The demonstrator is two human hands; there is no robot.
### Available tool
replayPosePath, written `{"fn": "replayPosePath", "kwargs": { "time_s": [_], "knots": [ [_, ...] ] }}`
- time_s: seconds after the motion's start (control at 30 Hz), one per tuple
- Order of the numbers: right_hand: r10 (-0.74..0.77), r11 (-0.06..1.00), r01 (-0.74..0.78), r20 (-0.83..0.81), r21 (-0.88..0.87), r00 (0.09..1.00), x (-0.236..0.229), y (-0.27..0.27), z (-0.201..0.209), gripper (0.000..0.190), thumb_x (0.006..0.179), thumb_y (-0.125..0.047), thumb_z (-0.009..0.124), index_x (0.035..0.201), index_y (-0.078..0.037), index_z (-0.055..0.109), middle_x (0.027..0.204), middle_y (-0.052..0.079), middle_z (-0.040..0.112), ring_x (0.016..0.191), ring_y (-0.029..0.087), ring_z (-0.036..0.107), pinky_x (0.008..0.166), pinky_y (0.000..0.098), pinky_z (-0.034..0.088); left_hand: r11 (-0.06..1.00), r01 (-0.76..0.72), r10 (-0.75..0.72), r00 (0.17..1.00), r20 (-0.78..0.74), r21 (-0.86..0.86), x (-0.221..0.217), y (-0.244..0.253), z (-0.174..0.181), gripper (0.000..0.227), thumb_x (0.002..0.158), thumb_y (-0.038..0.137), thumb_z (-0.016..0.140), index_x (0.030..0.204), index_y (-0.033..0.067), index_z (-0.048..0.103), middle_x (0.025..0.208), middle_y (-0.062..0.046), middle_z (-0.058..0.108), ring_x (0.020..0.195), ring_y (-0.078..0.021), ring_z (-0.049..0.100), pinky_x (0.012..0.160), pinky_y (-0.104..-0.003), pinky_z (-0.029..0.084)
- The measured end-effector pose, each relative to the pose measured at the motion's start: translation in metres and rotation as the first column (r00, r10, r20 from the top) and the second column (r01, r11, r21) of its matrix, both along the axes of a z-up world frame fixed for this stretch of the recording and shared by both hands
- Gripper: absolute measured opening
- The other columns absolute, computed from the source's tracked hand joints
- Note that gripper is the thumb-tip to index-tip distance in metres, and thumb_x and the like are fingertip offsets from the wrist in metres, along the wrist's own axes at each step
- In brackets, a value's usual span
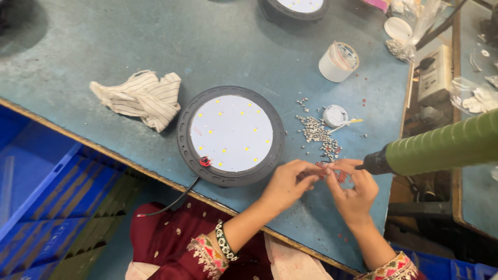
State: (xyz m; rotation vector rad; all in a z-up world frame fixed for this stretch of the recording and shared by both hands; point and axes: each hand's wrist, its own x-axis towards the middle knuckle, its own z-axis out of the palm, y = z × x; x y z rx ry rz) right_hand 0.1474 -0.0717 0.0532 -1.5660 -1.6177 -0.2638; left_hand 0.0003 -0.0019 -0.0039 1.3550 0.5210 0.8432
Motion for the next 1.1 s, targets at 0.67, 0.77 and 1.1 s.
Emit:
{"fn": "replayPosePath", "kwargs": {
  "time_s": [0.67,0.77,1.1],
  "knots": [
    [0.357,0.933,-0.339,0.200,-0.118,0.913,-0.053,0.062,0.027,0.023,0.084,-0.011,0.079,0.106,-0.011,0.075,0.106,0.006,0.069,0.108,0.027,0.064,0.093,0.0410,0.052,0.862,-0.173,0.225,0.973,-0.055,0.477,0.035,0.006,-0.080,0.037,0.093,0.007,0.065,0.127,-0.0034,0.055,0.118,-0.025,0.062,0.111,-0.0406,0.063,0.091,-0.046,0.050],
    [0.173,0.977,-0.169,0.022,-0.132,0.985,-0.017,0.038,0.025,0.020,0.085,-0.011,0.077,0.106,-0.013,0.077,0.107,0.006,0.072,0.104,0.027,0.065,0.085,0.0376,0.055,0.907,-0.096,0.167,0.976,-0.141,0.411,0.011,-0.001,-0.041,0.018,0.092,0.003,0.068,0.110,0.0010,0.069,0.099,-0.017,0.070,0.093,-0.0342,0.071,0.080,-0.039,0.056],
    [-0.260,0.866,0.215,-0.039,-0.452,0.965,0.069,-0.002,-0.001,0.025,0.083,-0.022,0.079,0.102,-0.008,0.077,0.095,0.011,0.073,0.079,0.028,0.071,0.073,0.0384,0.055,0.965,-0.085,0.110,0.990,-0.090,0.250,0.000,-0.003,0.013,0.017,0.089,0.005,0.072,0.106,0.0069,0.074,0.094,-0.009,0.070,0.081,-0.0181,0.073,0.073,-0.029,0.059]
  ]
}}
